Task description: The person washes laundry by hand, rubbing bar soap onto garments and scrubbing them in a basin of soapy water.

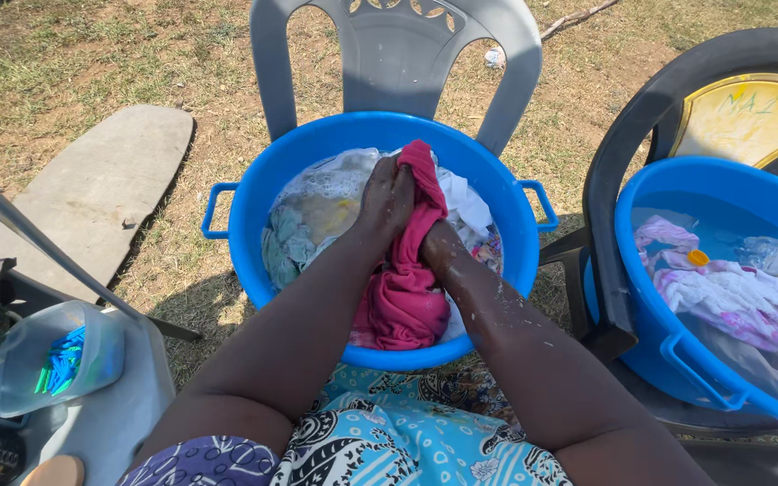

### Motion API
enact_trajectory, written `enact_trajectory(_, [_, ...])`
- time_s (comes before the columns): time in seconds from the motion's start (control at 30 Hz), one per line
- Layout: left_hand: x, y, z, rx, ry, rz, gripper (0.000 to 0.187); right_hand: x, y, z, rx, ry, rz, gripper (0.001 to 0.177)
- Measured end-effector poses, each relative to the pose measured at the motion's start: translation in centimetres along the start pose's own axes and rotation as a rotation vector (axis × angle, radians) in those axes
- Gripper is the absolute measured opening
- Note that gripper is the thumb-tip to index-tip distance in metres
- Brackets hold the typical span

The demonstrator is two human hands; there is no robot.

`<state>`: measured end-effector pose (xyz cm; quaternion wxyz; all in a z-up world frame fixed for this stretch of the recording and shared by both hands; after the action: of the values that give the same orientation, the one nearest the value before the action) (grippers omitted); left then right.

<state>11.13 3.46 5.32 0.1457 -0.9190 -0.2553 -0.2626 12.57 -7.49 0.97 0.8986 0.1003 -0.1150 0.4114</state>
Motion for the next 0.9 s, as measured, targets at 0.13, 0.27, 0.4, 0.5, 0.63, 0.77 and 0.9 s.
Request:
enact_trajectory(0.13, [-2.7,3.4,-2.9,-0.215,0.244,0.197,0.025,0.9,-5.7,-2.9,0.899,0.200,-0.173,0.030])
enact_trajectory(0.27, [-4.0,7.1,-0.4,-0.007,0.248,0.425,0.061,1.0,-16.4,-8.3,0.917,0.256,-0.489,0.050])
enact_trajectory(0.4, [-3.9,10.1,3.0,0.398,0.270,0.715,0.063,-0.9,-22.4,-11.0,0.631,0.262,-0.825,0.029])
enact_trajectory(0.5, [-5.3,13.2,2.1,0.503,0.241,0.819,0.065,-2.0,-21.3,-9.3,0.425,0.236,-0.955,0.033])
enact_trajectory(0.63, [-8.2,15.0,0.7,1.028,0.124,1.092,0.069,-3.1,-16.6,-2.6,-0.274,0.171,-0.878,0.036])
enact_trajectory(0.77, [-8.3,12.8,-2.0,1.265,0.015,1.131,0.075,-3.7,-15.2,-1.1,-0.354,0.252,-0.892,0.041])
enact_trajectory(0.9, [-7.7,9.0,-2.3,1.306,-0.173,1.155,0.084,-2.9,-15.5,-2.4,-0.517,0.378,-0.843,0.044])
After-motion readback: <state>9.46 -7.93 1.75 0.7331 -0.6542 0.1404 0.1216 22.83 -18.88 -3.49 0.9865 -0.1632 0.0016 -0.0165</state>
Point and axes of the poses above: each hand's wrist, its own x-axis towards the middle knuckle, its own y-axis out of the palm, z = x × y, the point moved 10 cm from there along x, towards the middle knuckle, and after that the axes turned 5 degrees about y, right-handed, at the moved point
